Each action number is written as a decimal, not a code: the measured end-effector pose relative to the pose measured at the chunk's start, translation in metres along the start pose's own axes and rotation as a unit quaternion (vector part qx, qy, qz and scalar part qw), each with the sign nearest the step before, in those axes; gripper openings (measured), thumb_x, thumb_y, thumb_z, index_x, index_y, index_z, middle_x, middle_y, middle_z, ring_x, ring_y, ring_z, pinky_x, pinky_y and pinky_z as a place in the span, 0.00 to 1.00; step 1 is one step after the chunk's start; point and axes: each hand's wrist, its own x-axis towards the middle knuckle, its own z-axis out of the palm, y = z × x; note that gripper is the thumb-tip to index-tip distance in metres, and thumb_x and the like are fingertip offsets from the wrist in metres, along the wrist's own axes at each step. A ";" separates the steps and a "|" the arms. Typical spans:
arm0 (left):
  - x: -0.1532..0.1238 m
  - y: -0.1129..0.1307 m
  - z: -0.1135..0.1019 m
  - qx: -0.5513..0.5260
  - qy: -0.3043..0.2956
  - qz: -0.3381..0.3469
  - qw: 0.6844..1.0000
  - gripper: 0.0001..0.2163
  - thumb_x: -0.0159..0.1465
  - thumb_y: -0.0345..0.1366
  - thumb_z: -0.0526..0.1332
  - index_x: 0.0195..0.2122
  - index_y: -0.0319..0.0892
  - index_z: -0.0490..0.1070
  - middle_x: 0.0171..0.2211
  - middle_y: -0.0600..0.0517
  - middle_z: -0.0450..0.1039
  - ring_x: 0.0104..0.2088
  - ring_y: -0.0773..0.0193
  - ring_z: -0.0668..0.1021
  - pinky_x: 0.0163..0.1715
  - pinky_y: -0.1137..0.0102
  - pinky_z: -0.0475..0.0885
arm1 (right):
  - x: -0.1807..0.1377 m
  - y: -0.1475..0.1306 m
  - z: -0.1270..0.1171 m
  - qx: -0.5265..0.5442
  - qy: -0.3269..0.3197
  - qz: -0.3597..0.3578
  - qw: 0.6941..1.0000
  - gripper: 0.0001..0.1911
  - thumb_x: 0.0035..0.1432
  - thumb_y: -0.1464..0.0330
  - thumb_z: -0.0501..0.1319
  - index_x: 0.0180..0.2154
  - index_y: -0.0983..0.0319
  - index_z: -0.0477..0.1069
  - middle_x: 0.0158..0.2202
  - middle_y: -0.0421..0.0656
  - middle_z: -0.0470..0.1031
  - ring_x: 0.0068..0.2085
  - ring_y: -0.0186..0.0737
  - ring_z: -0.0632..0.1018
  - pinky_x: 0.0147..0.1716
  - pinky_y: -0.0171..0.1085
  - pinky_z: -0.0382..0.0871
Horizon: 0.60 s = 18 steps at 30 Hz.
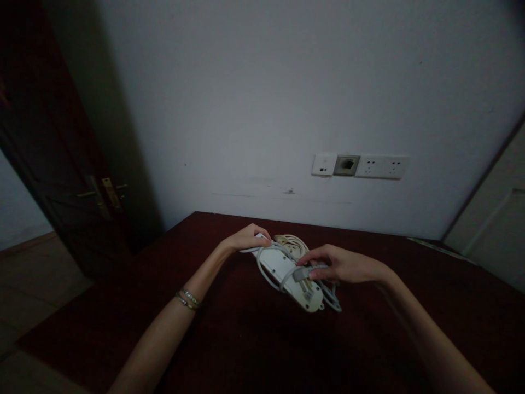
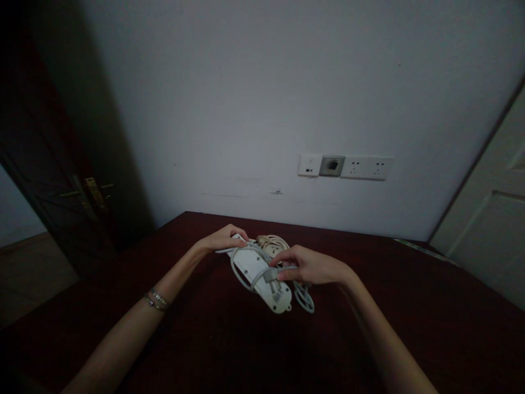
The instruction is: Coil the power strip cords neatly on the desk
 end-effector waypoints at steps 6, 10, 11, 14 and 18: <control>0.002 -0.015 0.006 -0.023 -0.022 -0.041 0.999 0.09 0.50 0.36 0.61 0.27 0.37 0.76 0.23 0.52 0.73 0.24 0.69 0.70 0.25 0.75 0.61 | 0.010 -0.006 0.014 -0.049 -0.043 0.020 0.998 0.18 0.46 0.60 0.64 0.38 0.62 0.73 0.23 0.38 0.64 0.21 0.29 0.66 0.18 0.28 0.56; 0.002 -0.021 0.009 -0.041 -0.039 -0.065 0.996 0.07 0.49 0.35 0.62 0.26 0.37 0.76 0.22 0.53 0.72 0.23 0.70 0.69 0.24 0.76 0.60 | 0.017 -0.003 0.023 -0.093 -0.063 0.012 0.994 0.18 0.44 0.59 0.66 0.36 0.62 0.70 0.24 0.37 0.64 0.23 0.29 0.66 0.18 0.29 0.54; 0.002 -0.021 0.009 -0.044 -0.042 -0.066 0.996 0.07 0.48 0.34 0.62 0.26 0.37 0.76 0.22 0.53 0.72 0.24 0.70 0.69 0.24 0.76 0.60 | 0.019 -0.002 0.025 -0.093 -0.065 0.013 0.993 0.18 0.43 0.59 0.66 0.36 0.62 0.70 0.24 0.37 0.64 0.22 0.29 0.65 0.18 0.29 0.54; 0.001 -0.020 0.006 -0.049 -0.055 -0.060 0.996 0.07 0.47 0.34 0.62 0.26 0.37 0.76 0.23 0.52 0.73 0.25 0.70 0.69 0.25 0.76 0.61 | 0.020 -0.002 0.031 -0.089 -0.066 0.003 0.994 0.17 0.42 0.60 0.66 0.34 0.61 0.68 0.25 0.36 0.63 0.22 0.28 0.65 0.18 0.29 0.54; 0.000 -0.020 0.001 -0.055 -0.065 -0.065 0.994 0.07 0.47 0.34 0.63 0.25 0.36 0.76 0.21 0.53 0.71 0.24 0.71 0.68 0.25 0.76 0.60 | 0.019 -0.008 0.034 -0.135 -0.033 -0.048 0.989 0.15 0.43 0.64 0.65 0.35 0.62 0.67 0.29 0.39 0.64 0.28 0.31 0.65 0.23 0.30 0.58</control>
